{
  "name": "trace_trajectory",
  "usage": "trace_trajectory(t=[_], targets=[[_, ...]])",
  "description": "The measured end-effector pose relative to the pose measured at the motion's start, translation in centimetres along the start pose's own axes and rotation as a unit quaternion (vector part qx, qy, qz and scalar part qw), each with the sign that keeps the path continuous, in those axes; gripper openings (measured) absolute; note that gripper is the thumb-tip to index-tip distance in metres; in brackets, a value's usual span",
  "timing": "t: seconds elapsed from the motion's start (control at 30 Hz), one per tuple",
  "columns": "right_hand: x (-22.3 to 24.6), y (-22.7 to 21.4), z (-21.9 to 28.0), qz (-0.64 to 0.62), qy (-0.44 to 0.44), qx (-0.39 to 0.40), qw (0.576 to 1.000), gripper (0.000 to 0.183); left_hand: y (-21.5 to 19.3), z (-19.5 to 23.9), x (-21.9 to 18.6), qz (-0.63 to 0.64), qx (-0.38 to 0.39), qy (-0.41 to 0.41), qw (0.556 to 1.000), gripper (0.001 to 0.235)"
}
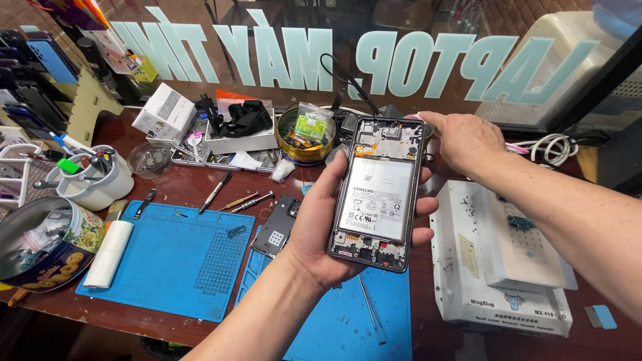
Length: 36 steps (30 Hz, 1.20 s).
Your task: The person cleans the internal components of a disassembled smartphone using a spray can and a toothbrush. They spray and scrub the phone's frame, battery area, and various small parts like the motherboard and ribbon cables before placing them back on the workbench.
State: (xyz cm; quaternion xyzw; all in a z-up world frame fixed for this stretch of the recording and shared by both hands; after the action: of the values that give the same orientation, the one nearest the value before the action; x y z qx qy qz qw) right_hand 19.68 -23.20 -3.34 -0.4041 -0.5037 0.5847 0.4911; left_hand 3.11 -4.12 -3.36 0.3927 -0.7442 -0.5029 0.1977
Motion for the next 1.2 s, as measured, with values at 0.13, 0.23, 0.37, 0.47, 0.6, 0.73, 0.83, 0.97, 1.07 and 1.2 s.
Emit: trace_trajectory(t=[0.13, 0.23, 0.37, 0.47, 0.6, 0.73, 0.83, 0.97, 1.07, 1.2], targets=[[-0.4, 0.4, -0.3, 0.004, 0.001, -0.005, 1.0, 0.065, -0.1, 0.0, -0.1, 0.004, -0.004, -0.004, 1.0, 0.075], [-0.4, 0.4, -0.5, 0.005, -0.008, -0.009, 1.0, 0.062, -0.1, 0.2, -0.3, -0.009, -0.006, -0.004, 1.0, 0.075], [-0.2, -1.0, 0.2, -0.054, -0.024, -0.017, 0.998, 0.039, -0.2, 0.4, -0.7, -0.034, -0.017, -0.02, 0.999, 0.074], [0.4, -3.0, 2.1, -0.233, -0.058, -0.013, 0.971, 0.051, -0.2, 0.9, -1.5, -0.072, -0.058, -0.018, 0.996, 0.075], [0.4, -6.0, 6.7, -0.334, -0.163, -0.06, 0.927, 0.043, -0.5, 1.0, -2.3, -0.121, -0.123, -0.02, 0.985, 0.073], [1.7, -7.3, 9.6, -0.33, -0.273, -0.047, 0.903, 0.046, -0.3, 0.6, -2.3, -0.116, -0.108, -0.044, 0.986, 0.072], [2.1, -8.4, 10.7, -0.287, -0.32, -0.107, 0.897, 0.044, -0.4, 0.4, -1.7, -0.122, -0.101, -0.057, 0.986, 0.07], [1.7, -9.4, 11.1, -0.273, -0.27, -0.126, 0.914, 0.039, -0.2, 0.3, -1.1, -0.088, -0.096, -0.057, 0.99, 0.069], [1.6, -8.4, 11.9, -0.23, -0.27, -0.132, 0.926, 0.04, -0.3, 0.3, -0.7, -0.071, -0.086, -0.055, 0.992, 0.07], [1.7, -6.7, 13.3, -0.174, -0.306, -0.158, 0.922, 0.052, -0.4, 0.6, -0.8, -0.047, -0.076, -0.045, 0.995, 0.072]])
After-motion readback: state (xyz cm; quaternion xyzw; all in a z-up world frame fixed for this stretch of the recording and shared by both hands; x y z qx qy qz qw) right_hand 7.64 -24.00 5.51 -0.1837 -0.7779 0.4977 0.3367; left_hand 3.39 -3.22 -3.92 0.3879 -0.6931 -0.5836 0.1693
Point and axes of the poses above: each hand's wrist, its own z-axis away from the middle knuckle, its own y-axis out of the palm, x = y × z, the point moved 3 cm from there along -z, towards the middle knuckle, and after that the axes turned 10 degrees about x, right-handed, at the moved point
